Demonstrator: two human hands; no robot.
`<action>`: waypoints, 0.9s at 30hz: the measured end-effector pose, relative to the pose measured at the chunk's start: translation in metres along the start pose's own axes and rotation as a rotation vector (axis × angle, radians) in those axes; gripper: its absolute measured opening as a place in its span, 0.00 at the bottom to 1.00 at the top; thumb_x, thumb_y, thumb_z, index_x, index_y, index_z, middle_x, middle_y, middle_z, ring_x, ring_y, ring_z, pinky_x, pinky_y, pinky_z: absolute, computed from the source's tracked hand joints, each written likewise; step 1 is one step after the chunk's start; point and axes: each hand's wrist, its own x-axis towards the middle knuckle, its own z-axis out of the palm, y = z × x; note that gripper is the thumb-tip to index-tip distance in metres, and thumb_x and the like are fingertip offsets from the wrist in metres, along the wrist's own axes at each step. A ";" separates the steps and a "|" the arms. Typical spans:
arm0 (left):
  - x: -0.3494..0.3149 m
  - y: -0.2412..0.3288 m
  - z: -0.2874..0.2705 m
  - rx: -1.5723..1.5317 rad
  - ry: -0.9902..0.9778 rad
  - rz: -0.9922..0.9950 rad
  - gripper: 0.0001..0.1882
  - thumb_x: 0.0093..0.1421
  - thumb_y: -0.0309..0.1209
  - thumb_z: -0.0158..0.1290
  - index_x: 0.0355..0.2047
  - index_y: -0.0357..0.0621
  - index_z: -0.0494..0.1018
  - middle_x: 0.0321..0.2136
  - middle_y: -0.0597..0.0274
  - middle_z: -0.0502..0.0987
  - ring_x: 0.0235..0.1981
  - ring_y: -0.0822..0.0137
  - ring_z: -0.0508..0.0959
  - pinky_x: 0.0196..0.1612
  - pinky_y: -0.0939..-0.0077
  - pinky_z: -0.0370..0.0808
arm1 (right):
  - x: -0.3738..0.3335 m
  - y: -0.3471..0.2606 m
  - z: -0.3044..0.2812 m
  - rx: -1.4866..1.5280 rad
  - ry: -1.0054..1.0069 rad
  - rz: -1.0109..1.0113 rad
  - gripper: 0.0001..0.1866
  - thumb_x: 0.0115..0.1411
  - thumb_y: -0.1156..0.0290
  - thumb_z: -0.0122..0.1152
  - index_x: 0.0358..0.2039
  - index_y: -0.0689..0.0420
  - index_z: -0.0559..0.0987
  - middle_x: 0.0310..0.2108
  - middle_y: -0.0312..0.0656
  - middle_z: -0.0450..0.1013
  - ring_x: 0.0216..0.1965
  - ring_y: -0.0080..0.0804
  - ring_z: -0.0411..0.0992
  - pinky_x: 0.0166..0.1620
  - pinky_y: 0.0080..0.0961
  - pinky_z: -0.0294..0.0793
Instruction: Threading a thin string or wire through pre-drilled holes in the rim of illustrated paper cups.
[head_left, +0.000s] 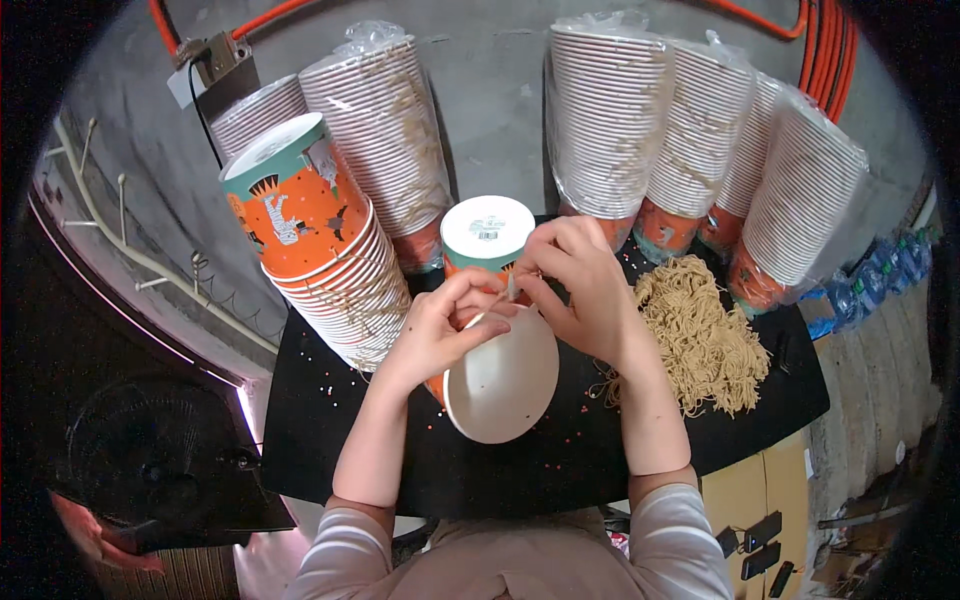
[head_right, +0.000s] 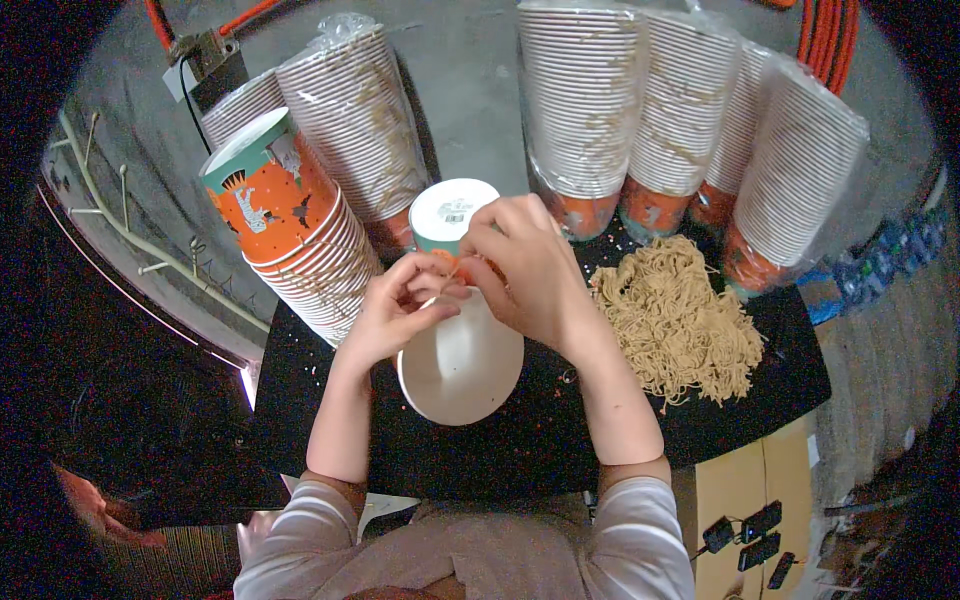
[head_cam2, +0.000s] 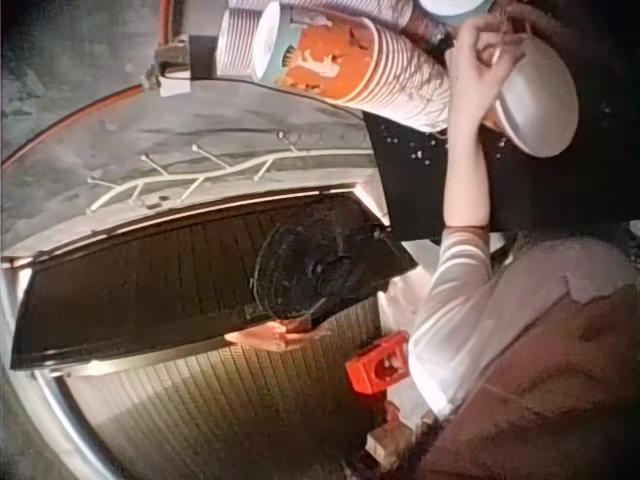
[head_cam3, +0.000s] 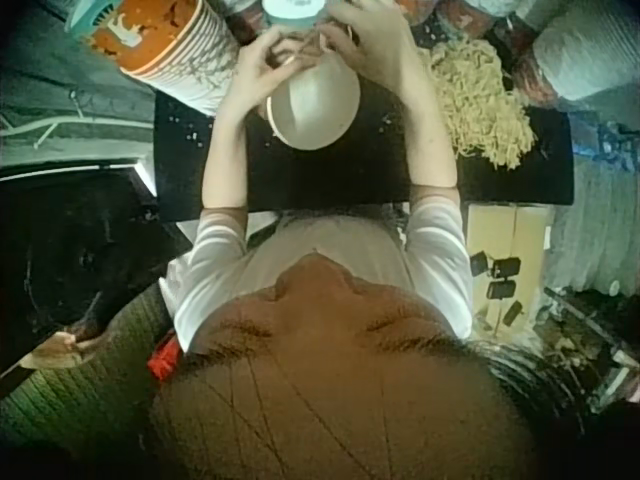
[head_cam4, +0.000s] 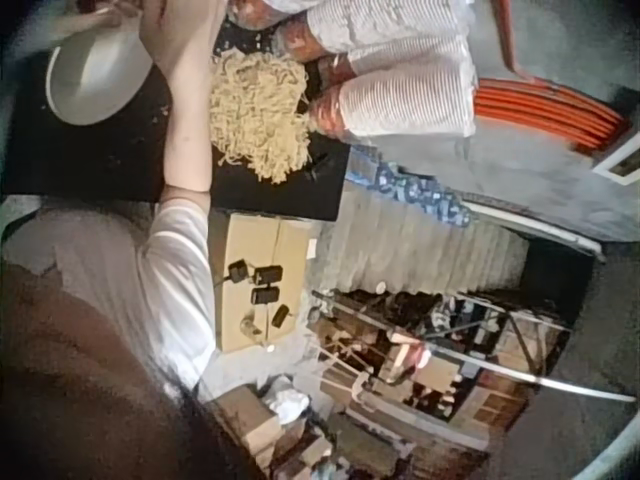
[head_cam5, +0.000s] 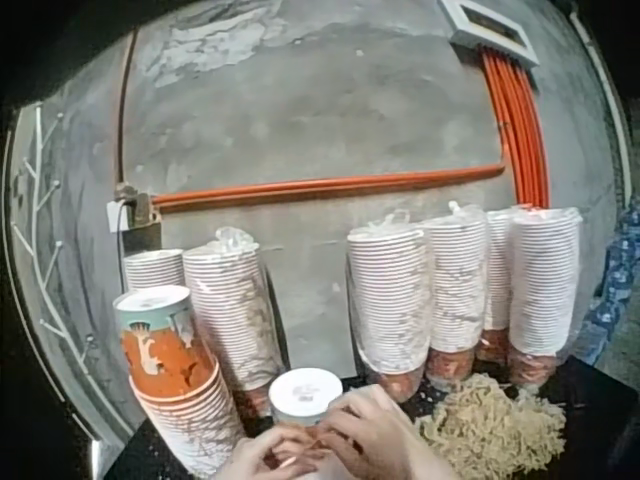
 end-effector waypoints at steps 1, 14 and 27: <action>-0.001 0.000 -0.002 -0.037 -0.021 -0.008 0.11 0.65 0.24 0.58 0.46 0.34 0.73 0.37 0.59 0.85 0.42 0.73 0.84 0.48 0.77 0.79 | 0.001 -0.001 0.001 -0.012 0.029 -0.019 0.04 0.56 0.74 0.63 0.33 0.57 0.78 0.38 0.40 0.72 0.45 0.46 0.68 0.49 0.41 0.70; 0.001 -0.020 -0.012 -0.085 -0.024 0.015 0.07 0.69 0.24 0.54 0.44 0.34 0.73 0.36 0.58 0.83 0.41 0.71 0.84 0.47 0.76 0.78 | -0.003 0.002 0.015 0.042 -0.045 -0.046 0.06 0.57 0.71 0.63 0.35 0.53 0.77 0.36 0.38 0.71 0.43 0.42 0.69 0.45 0.38 0.64; 0.002 -0.022 -0.019 0.000 -0.032 -0.023 0.03 0.64 0.19 0.55 0.37 0.35 0.73 0.38 0.55 0.84 0.40 0.74 0.81 0.45 0.78 0.78 | -0.002 0.000 0.017 -0.010 0.099 -0.018 0.04 0.58 0.73 0.61 0.34 0.54 0.76 0.35 0.39 0.71 0.40 0.42 0.69 0.43 0.38 0.64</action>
